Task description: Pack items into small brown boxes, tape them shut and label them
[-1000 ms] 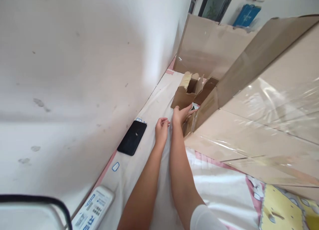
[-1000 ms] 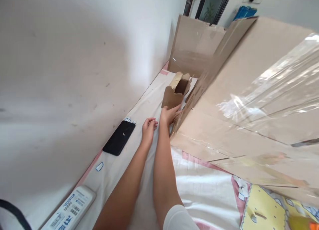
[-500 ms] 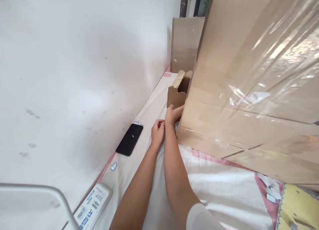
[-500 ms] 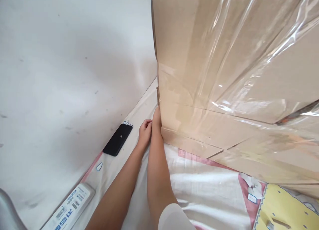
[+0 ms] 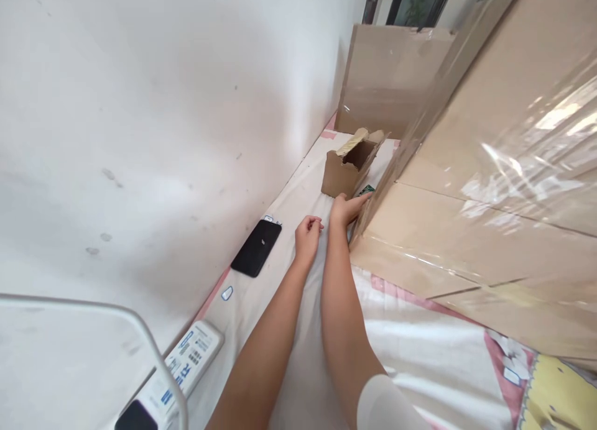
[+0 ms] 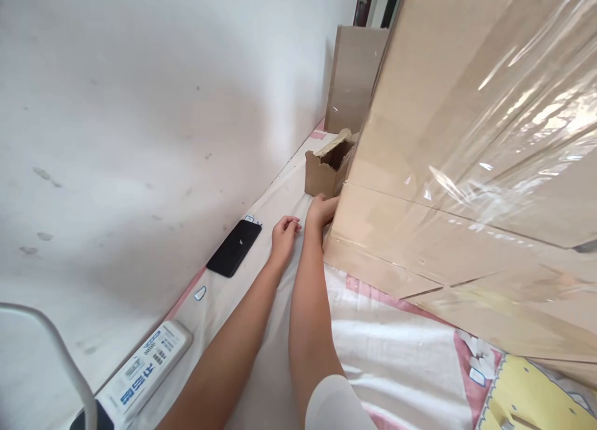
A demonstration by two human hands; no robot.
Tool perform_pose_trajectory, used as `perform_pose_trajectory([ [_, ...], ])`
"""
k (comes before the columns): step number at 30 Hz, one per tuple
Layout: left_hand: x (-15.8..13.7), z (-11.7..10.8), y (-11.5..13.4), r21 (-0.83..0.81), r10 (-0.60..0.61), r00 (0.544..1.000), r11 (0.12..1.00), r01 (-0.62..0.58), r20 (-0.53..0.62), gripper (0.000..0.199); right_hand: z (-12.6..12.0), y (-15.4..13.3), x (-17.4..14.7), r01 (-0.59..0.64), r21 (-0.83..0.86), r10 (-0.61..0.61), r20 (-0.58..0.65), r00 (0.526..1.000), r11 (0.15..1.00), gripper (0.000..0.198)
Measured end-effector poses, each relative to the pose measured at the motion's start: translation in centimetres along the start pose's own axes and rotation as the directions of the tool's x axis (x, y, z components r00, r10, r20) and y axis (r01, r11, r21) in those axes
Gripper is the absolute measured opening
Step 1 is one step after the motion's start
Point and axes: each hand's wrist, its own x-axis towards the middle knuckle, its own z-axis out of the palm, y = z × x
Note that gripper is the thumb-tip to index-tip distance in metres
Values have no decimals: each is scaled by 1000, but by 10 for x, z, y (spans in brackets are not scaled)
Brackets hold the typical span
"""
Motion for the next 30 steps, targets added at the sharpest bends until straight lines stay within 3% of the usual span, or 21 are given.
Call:
perform_pose_trajectory([
  [7, 5, -2, -2, -70, -7, 999, 998, 9, 37, 16, 0, -4, 2, -53, -206, 88, 165, 982, 977, 86],
  [12, 5, -2, -1, -56, 28, 992, 998, -21, 124, 17, -2, -4, 3, 50, -214, -2, 216, 976, 976, 58],
  [14, 6, -3, -1, -45, 29, 992, 999, -23, 120, 17, 2, -1, -2, 94, -200, -49, 220, 974, 975, 57],
  [17, 6, -5, -1, -41, 21, 995, 999, -17, 96, 16, 15, 8, -11, 103, -175, -78, 145, 986, 979, 67],
  [20, 5, -7, 2, -45, 25, 999, 999, -23, 42, 12, 24, 17, -14, 44, -74, -44, 3, 999, 996, 56],
  [22, 11, -6, 8, -41, 45, 998, 998, -46, -32, 8, 27, 21, -12, 15, -19, -15, -27, 1000, 1000, 47],
  [26, 69, 12, 34, -38, 72, 985, 996, -79, -157, 18, 28, 21, -5, 5, 24, -4, -39, 999, 1000, 41],
  [30, 157, 50, 52, -98, -9, 997, 995, 1, -80, 32, 30, 19, -1, 27, 60, -23, -68, 997, 998, 44],
])
